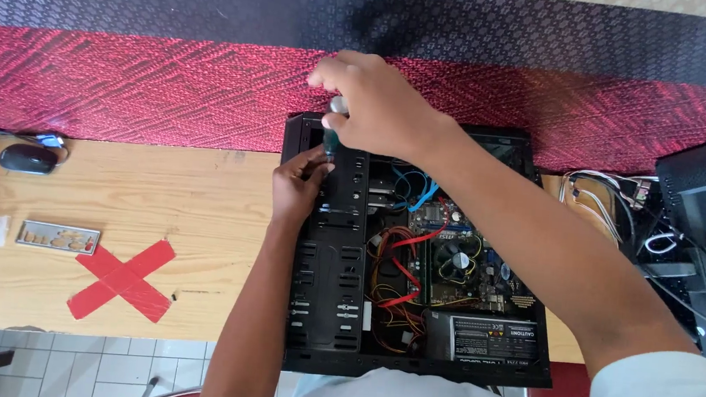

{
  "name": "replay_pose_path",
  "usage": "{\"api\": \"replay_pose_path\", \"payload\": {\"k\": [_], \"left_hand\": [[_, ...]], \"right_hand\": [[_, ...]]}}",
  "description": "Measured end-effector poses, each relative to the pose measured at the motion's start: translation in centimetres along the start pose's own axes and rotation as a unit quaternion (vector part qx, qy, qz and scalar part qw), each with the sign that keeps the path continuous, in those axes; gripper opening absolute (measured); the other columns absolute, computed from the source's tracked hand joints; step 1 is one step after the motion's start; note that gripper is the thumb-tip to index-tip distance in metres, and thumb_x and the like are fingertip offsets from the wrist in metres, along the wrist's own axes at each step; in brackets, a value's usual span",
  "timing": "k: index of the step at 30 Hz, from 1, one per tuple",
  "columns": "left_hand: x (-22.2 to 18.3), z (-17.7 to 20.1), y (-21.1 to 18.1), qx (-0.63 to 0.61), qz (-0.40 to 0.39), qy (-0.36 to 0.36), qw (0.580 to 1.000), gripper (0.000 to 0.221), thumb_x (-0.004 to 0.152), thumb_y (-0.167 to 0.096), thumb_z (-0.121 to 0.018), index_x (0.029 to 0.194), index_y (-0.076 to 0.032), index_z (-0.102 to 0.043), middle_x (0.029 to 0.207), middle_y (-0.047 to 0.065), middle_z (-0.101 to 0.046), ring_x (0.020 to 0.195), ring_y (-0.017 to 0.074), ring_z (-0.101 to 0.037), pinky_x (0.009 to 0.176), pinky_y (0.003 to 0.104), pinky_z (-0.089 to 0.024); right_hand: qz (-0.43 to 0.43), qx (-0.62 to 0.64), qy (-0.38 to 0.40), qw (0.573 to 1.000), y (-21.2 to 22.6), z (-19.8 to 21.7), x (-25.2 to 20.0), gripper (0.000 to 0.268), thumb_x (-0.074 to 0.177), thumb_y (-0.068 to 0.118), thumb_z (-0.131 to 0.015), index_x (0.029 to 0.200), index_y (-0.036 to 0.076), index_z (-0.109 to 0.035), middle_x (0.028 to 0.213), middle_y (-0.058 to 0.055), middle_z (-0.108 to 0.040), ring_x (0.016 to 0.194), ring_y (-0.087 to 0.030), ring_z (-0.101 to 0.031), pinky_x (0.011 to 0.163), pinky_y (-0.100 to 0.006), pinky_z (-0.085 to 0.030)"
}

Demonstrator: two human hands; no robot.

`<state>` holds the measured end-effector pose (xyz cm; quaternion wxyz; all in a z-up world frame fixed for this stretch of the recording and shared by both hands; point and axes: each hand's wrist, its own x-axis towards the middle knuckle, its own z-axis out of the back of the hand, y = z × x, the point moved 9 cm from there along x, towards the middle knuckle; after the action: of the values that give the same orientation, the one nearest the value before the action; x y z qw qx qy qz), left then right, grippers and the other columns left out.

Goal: Fastening screws and managing internal components inside a computer case to finalize assembly.

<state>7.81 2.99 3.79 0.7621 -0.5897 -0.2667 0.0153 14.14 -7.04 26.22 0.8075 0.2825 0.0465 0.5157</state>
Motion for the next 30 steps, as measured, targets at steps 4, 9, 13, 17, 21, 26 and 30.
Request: {"api": "replay_pose_path", "payload": {"k": [4,9,13,17,21,26,30], "left_hand": [[-0.1,0.0,1.5,-0.016,0.038,-0.013,0.999,0.047,0.088,0.000,-0.081,0.133,-0.003,-0.068,0.106,0.010,-0.078,0.099,0.0175,-0.075,0.094,0.031,-0.064],[0.0,0.2,-0.9,0.035,-0.024,-0.002,0.999,0.024,0.091,-0.007,-0.082,0.113,-0.004,-0.073,0.102,0.009,-0.076,0.095,0.0188,-0.075,0.087,0.031,-0.062],[-0.4,-0.4,0.8,0.109,-0.072,0.034,0.991,0.036,0.095,0.003,-0.061,0.129,-0.006,-0.067,0.130,0.014,-0.070,0.130,0.0289,-0.061,0.112,0.046,-0.040],[-0.4,-0.9,1.1,0.174,-0.050,0.053,0.982,0.034,0.102,-0.003,-0.058,0.132,-0.014,-0.067,0.120,0.000,-0.078,0.111,0.0211,-0.075,0.126,0.059,-0.016],[-0.2,-0.5,1.4,0.165,-0.043,0.030,0.985,0.022,0.101,-0.006,-0.063,0.120,-0.011,-0.072,0.113,0.001,-0.080,0.108,0.0212,-0.076,0.126,0.056,-0.023],[-0.3,-0.4,1.5,0.164,-0.028,0.026,0.986,0.017,0.100,-0.011,-0.069,0.115,-0.014,-0.076,0.113,0.001,-0.080,0.107,0.0180,-0.076,0.126,0.053,-0.024],[-0.2,-0.1,1.3,0.157,-0.034,0.005,0.987,0.016,0.095,-0.011,-0.075,0.111,-0.013,-0.075,0.111,0.001,-0.080,0.103,0.0218,-0.078,0.124,0.056,-0.028]], "right_hand": [[-0.049,-0.048,-0.022,0.997,-0.4,0.1,-0.1,0.043,0.090,0.022,-0.080,0.121,-0.002,-0.061,0.112,-0.022,-0.069,0.101,-0.038,-0.069,0.076,-0.047,-0.058],[-0.085,-0.056,0.005,0.995,-0.7,-0.6,-0.2,0.029,0.098,0.027,-0.077,0.097,-0.001,-0.070,0.076,-0.015,-0.071,0.061,-0.027,-0.068,0.050,-0.038,-0.051],[-0.098,-0.130,0.029,0.986,-1.0,-0.6,-0.1,0.028,0.094,0.027,-0.076,0.111,0.006,-0.070,0.094,-0.014,-0.073,0.083,-0.034,-0.070,0.061,-0.051,-0.058],[-0.058,-0.144,0.031,0.987,-0.6,-0.4,-0.3,0.033,0.084,0.004,-0.069,0.117,0.004,-0.067,0.097,-0.013,-0.071,0.084,-0.036,-0.067,0.051,-0.052,-0.053],[-0.064,-0.075,0.013,0.995,-0.3,0.5,-0.5,0.056,0.090,0.005,-0.073,0.138,-0.002,-0.044,0.067,-0.013,-0.062,0.046,-0.027,-0.056,0.038,-0.041,-0.037],[-0.076,-0.046,-0.010,0.996,-2.5,0.2,-0.1,0.049,0.097,0.028,-0.079,0.122,-0.009,-0.061,0.076,-0.017,-0.070,0.063,-0.026,-0.069,0.056,-0.038,-0.054],[-0.019,-0.006,-0.023,1.000,-2.0,0.3,-0.1,0.034,0.089,0.014,-0.085,0.113,-0.002,-0.067,0.099,-0.021,-0.074,0.089,-0.033,-0.073,0.071,-0.043,-0.056]]}}
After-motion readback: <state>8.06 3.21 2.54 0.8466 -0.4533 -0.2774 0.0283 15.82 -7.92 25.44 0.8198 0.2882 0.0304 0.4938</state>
